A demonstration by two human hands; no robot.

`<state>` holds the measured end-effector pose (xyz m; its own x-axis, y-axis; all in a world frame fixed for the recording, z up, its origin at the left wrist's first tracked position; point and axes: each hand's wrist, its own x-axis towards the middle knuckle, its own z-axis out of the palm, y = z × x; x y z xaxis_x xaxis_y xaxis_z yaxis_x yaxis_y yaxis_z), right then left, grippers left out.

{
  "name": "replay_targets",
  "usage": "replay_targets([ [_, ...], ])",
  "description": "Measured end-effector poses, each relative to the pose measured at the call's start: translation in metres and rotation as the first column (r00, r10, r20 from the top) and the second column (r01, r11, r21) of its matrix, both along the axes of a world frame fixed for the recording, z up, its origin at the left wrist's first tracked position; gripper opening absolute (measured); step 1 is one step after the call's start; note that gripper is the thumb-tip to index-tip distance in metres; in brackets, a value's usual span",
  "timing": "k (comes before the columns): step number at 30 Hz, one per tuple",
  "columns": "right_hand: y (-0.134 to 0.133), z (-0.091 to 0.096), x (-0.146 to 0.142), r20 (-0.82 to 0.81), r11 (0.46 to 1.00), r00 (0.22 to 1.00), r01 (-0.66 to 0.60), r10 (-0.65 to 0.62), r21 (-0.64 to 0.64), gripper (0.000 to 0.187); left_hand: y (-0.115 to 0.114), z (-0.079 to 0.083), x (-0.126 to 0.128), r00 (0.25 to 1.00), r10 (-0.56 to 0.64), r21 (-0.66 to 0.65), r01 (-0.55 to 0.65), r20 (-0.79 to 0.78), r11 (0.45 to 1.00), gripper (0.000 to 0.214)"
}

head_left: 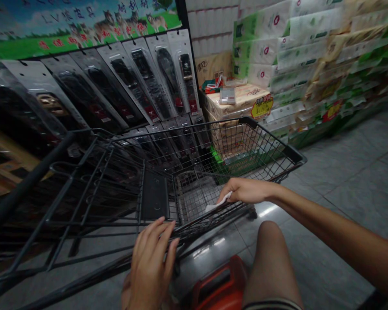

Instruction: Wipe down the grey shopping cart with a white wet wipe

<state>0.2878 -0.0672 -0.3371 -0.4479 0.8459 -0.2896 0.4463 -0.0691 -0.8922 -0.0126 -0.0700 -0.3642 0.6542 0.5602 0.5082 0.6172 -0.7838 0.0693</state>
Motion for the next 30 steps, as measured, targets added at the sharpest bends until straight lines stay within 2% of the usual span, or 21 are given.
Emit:
replay_targets([
  [5, 0.019, -0.009, 0.013, 0.119, 0.992, 0.992, -0.018, 0.033, -0.126, 0.035, 0.0, -0.012, 0.013, 0.999, -0.024, 0.091, 0.028, -0.044, 0.995, 0.036],
  [8, 0.026, -0.015, 0.017, 0.261, 0.985, 0.96, -0.061, 0.103, -0.161, 0.032, 0.0, -0.013, 0.011, 0.999, -0.031, 0.072, 0.033, -0.033, 0.997, 0.038],
  [11, 0.027, -0.018, 0.016, 0.33, 0.989, 0.941, -0.028, 0.075, -0.144, 0.031, -0.001, -0.01, 0.012, 1.0, -0.022, 0.036, 0.023, -0.013, 0.999, 0.039],
  [14, 0.024, -0.012, 0.009, 0.244, 0.988, 0.969, 0.007, 0.031, -0.154, 0.032, -0.003, -0.009, 0.013, 1.0, -0.011, 0.011, 0.011, -0.009, 1.0, 0.038],
  [17, 0.02, 0.003, -0.001, 0.131, 0.987, 0.991, 0.009, 0.013, -0.162, 0.034, -0.003, -0.009, 0.014, 1.0, -0.005, 0.004, 0.005, -0.005, 1.0, 0.036],
  [24, 0.018, 0.038, -0.026, 0.054, 0.978, 0.989, 0.142, -0.135, -0.151, 0.035, -0.004, -0.006, 0.015, 1.0, -0.011, 0.004, 0.011, -0.009, 1.0, 0.033],
  [28, 0.025, 0.036, -0.044, -0.039, 0.957, 0.958, 0.283, -0.286, -0.064, 0.035, -0.007, -0.004, 0.011, 0.999, -0.034, -0.003, 0.034, -0.005, 0.999, 0.038],
  [30, 0.028, 0.027, -0.054, -0.033, 0.958, 0.958, 0.286, -0.285, 0.035, 0.034, -0.009, -0.006, 0.004, 1.0, 0.005, 0.016, -0.005, 0.002, 1.0, 0.043],
])
